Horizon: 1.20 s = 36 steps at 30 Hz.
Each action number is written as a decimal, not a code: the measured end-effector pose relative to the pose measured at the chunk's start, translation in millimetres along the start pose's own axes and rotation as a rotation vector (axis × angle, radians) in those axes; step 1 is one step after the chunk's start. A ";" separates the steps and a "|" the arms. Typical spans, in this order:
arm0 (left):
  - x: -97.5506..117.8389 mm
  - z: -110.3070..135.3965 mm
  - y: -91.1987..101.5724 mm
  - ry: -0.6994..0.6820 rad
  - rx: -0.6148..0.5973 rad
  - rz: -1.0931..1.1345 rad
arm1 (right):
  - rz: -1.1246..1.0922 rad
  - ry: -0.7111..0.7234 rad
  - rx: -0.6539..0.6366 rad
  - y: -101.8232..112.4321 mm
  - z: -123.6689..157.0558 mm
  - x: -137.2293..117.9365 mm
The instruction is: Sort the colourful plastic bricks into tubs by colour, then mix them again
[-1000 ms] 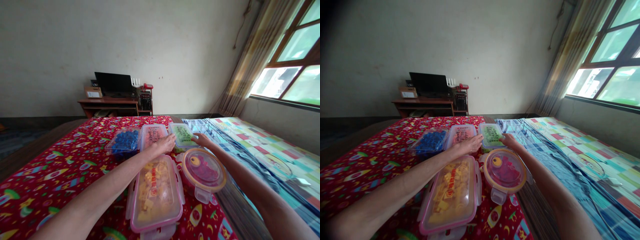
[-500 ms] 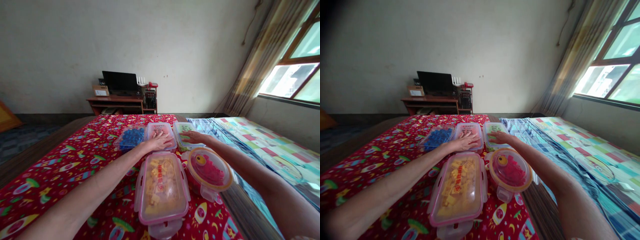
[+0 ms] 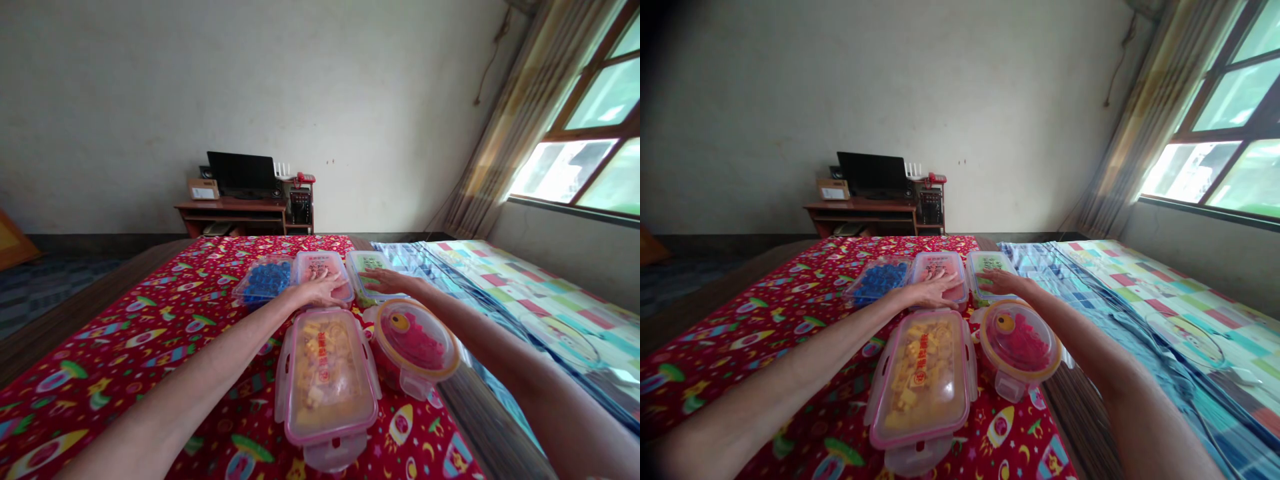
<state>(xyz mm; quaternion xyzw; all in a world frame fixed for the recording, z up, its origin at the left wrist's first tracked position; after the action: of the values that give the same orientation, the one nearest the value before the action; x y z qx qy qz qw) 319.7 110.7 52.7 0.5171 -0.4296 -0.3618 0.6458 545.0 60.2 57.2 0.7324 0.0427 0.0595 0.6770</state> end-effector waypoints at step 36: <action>-30.4 99.1 8.5 -0.184 0.251 -0.242 | 0.054 0.237 -0.062 10.0 3.7 -67.9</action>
<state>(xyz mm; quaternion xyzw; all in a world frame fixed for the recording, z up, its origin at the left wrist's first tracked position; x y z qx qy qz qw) 216.5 104.7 65.0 0.6060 -0.4633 -0.4263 0.4862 478.1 46.1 64.9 0.6999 0.1008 0.1652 0.6875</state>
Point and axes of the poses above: each hand's wrist, its own z-axis away from the middle knuckle, its own y-axis out of the back of the hand, x = y × z, the point moved 2 cm from there along -z, towards the middle knuckle, and after that the axes turned 13 degrees about -y, right-handed, at the moved point
